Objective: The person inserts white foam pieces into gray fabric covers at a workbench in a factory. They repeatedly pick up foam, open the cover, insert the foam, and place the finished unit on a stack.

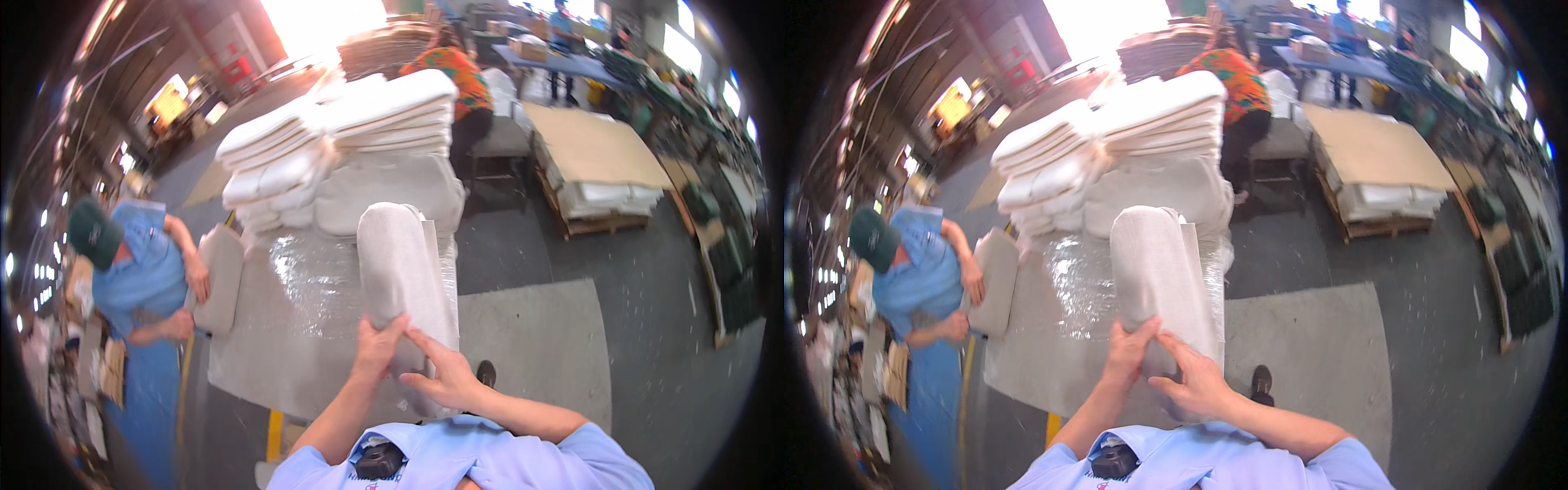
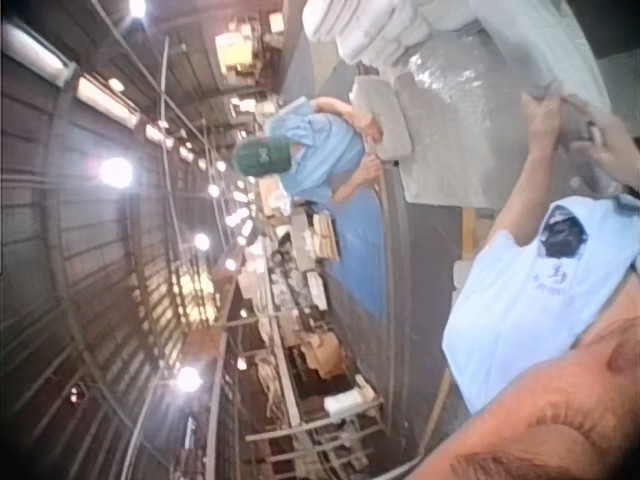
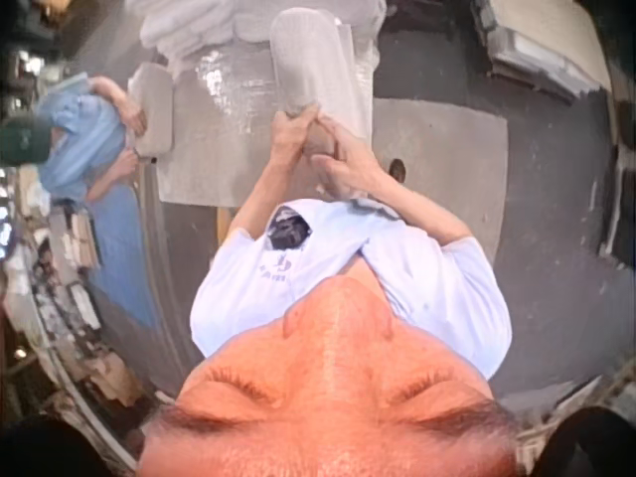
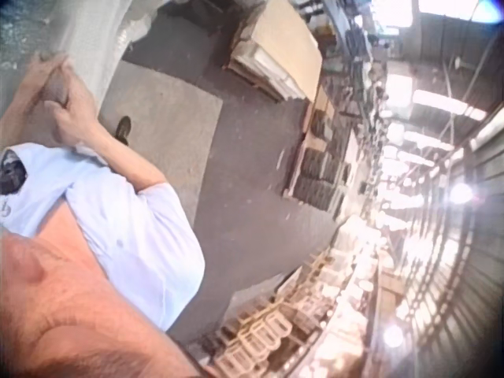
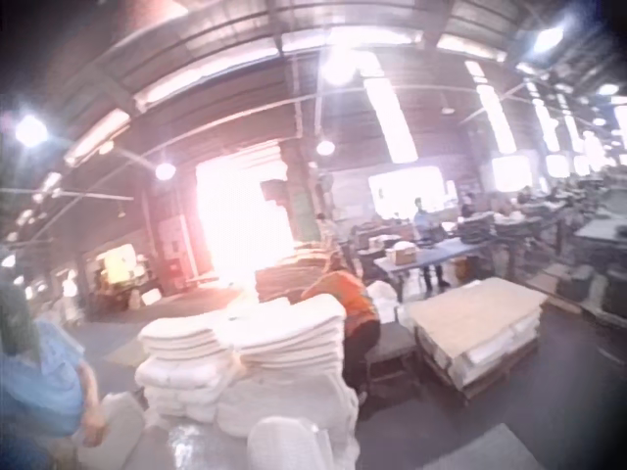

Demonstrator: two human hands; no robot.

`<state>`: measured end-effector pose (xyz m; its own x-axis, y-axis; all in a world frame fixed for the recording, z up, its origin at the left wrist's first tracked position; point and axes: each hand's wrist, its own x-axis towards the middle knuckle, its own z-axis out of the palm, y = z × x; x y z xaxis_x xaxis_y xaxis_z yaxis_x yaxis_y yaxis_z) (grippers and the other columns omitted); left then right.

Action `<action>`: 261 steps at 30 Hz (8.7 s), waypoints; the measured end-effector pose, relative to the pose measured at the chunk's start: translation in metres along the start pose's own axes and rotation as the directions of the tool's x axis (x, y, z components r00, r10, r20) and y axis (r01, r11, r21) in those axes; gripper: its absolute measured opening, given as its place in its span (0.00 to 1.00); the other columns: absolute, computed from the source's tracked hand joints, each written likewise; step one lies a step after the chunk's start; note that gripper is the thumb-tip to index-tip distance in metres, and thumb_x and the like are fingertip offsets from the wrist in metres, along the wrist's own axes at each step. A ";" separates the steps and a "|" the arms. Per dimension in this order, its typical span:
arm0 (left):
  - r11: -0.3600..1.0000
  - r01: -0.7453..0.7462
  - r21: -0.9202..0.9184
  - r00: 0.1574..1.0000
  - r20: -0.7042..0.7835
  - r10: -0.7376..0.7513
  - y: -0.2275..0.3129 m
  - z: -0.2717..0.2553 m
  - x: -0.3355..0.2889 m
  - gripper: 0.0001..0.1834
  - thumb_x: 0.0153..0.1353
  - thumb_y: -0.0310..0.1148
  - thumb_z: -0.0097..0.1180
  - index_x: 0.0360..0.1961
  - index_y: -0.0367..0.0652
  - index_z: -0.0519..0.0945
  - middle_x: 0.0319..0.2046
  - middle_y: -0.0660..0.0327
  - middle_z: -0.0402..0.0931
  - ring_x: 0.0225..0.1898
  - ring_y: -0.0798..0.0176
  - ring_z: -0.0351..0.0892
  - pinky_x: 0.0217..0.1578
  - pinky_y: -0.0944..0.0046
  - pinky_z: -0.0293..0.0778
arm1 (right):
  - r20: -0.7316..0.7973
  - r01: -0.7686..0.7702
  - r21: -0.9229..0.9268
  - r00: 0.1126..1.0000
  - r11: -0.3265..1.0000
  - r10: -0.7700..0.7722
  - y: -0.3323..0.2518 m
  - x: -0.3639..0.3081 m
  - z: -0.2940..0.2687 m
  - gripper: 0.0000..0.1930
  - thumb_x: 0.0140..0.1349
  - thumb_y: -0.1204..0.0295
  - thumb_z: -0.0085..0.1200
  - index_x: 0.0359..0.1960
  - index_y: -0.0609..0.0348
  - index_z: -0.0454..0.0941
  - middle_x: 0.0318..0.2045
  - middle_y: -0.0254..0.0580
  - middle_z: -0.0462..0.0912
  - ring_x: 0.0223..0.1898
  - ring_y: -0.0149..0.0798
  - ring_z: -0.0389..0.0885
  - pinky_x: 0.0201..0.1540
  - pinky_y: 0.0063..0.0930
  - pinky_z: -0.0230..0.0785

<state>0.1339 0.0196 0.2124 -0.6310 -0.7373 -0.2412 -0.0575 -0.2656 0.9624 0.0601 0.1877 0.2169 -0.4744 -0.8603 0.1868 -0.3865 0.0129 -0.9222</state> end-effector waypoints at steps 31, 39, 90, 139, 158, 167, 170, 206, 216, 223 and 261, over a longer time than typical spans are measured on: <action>0.651 -0.114 0.751 0.471 0.618 -0.630 0.005 0.061 0.024 0.37 0.70 0.28 0.61 0.78 0.43 0.63 0.62 0.54 0.80 0.63 0.59 0.78 0.62 0.58 0.73 | -0.084 0.010 0.996 0.469 0.090 0.879 0.206 -0.110 0.051 0.14 0.76 0.59 0.58 0.50 0.56 0.82 0.39 0.31 0.84 0.40 0.30 0.77 0.42 0.30 0.69; 0.293 -0.638 0.712 0.278 0.568 -0.775 -0.107 0.238 0.081 0.16 0.72 0.39 0.60 0.47 0.35 0.87 0.39 0.57 0.88 0.42 0.66 0.84 0.44 0.62 0.78 | -0.155 -0.037 0.981 0.432 0.189 0.889 0.210 -0.115 0.053 0.14 0.80 0.59 0.50 0.43 0.55 0.82 0.33 0.25 0.77 0.35 0.25 0.71 0.36 0.28 0.65; 0.402 -0.019 0.915 0.501 0.357 -0.788 -0.266 0.174 0.081 0.11 0.70 0.34 0.65 0.32 0.39 0.83 0.25 0.66 0.81 0.25 0.72 0.76 0.27 0.65 0.73 | 0.126 0.310 0.936 0.151 -0.168 0.980 0.267 -0.097 0.040 0.15 0.82 0.60 0.45 0.41 0.56 0.77 0.35 0.40 0.81 0.34 0.39 0.80 0.37 0.41 0.75; 0.403 -0.244 0.882 0.304 0.464 -0.832 -0.262 0.175 0.066 0.20 0.70 0.44 0.54 0.36 0.37 0.86 0.32 0.47 0.85 0.37 0.46 0.84 0.43 0.48 0.77 | 0.327 -0.056 0.945 0.175 -0.322 0.929 0.325 -0.144 0.075 0.16 0.78 0.57 0.49 0.35 0.50 0.81 0.31 0.37 0.84 0.32 0.38 0.83 0.38 0.37 0.78; 0.408 -0.180 0.895 0.632 0.424 -0.649 -0.243 0.157 0.052 0.20 0.74 0.41 0.49 0.42 0.35 0.86 0.38 0.39 0.86 0.43 0.34 0.85 0.46 0.41 0.78 | 0.389 -0.076 0.921 0.112 -0.382 0.915 0.376 -0.145 0.100 0.11 0.75 0.68 0.58 0.31 0.53 0.78 0.29 0.33 0.81 0.32 0.34 0.80 0.37 0.37 0.76; 0.389 -0.283 0.877 0.681 0.469 -0.563 -0.237 0.143 0.041 0.15 0.74 0.36 0.52 0.41 0.34 0.82 0.38 0.40 0.84 0.43 0.35 0.84 0.45 0.41 0.77 | 0.416 -0.257 0.890 0.118 -0.377 0.902 0.365 -0.100 0.083 0.06 0.61 0.78 0.62 0.39 0.61 0.79 0.35 0.43 0.86 0.37 0.41 0.86 0.44 0.36 0.81; 0.403 -0.286 0.869 0.699 0.477 -0.533 -0.236 0.148 0.042 0.13 0.73 0.34 0.53 0.42 0.34 0.81 0.39 0.40 0.84 0.43 0.35 0.83 0.46 0.42 0.77 | 0.393 -0.288 0.893 0.121 -0.347 0.912 0.371 -0.101 0.088 0.09 0.60 0.77 0.65 0.40 0.62 0.79 0.34 0.42 0.86 0.36 0.39 0.85 0.41 0.34 0.80; 0.784 -0.279 0.554 0.530 0.770 -0.356 -0.178 0.129 0.034 0.18 0.72 0.33 0.54 0.57 0.34 0.82 0.59 0.48 0.81 0.64 0.44 0.77 0.69 0.48 0.67 | 0.244 -0.047 0.958 0.655 -0.284 0.715 0.289 -0.099 -0.003 0.39 0.80 0.35 0.29 0.71 0.56 0.69 0.46 0.44 0.84 0.47 0.37 0.82 0.53 0.33 0.71; 0.799 -0.176 0.575 0.576 0.718 -0.390 -0.185 0.119 0.031 0.27 0.82 0.39 0.37 0.49 0.29 0.87 0.54 0.46 0.86 0.66 0.44 0.78 0.72 0.47 0.64 | 0.265 -0.339 0.940 0.690 -0.022 0.674 0.269 -0.089 -0.042 0.50 0.71 0.23 0.26 0.85 0.40 0.41 0.78 0.58 0.61 0.81 0.52 0.54 0.81 0.49 0.44; 0.847 -0.192 0.495 0.712 0.664 -0.227 -0.194 0.115 0.030 0.23 0.78 0.34 0.42 0.31 0.33 0.83 0.40 0.51 0.86 0.53 0.45 0.81 0.61 0.49 0.72 | 0.668 -0.595 0.738 0.576 -0.319 0.471 0.313 -0.080 -0.018 0.48 0.74 0.30 0.39 0.86 0.38 0.39 0.78 0.56 0.62 0.79 0.48 0.59 0.78 0.46 0.58; 0.674 0.192 0.714 0.856 -0.457 0.241 -0.168 -0.072 -0.123 0.14 0.67 0.37 0.65 0.41 0.38 0.76 0.29 0.43 0.78 0.30 0.38 0.78 0.33 0.46 0.72 | 0.817 -0.595 -0.059 0.433 0.802 0.381 0.177 0.145 -0.003 0.10 0.68 0.68 0.67 0.46 0.58 0.89 0.37 0.32 0.87 0.39 0.27 0.81 0.45 0.25 0.75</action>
<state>0.2769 0.1105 0.0710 -0.2004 -0.9792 -0.0321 -0.7118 0.1230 0.6915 -0.0792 0.0670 0.0819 0.2938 -0.7838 -0.5471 -0.0741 0.5519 -0.8306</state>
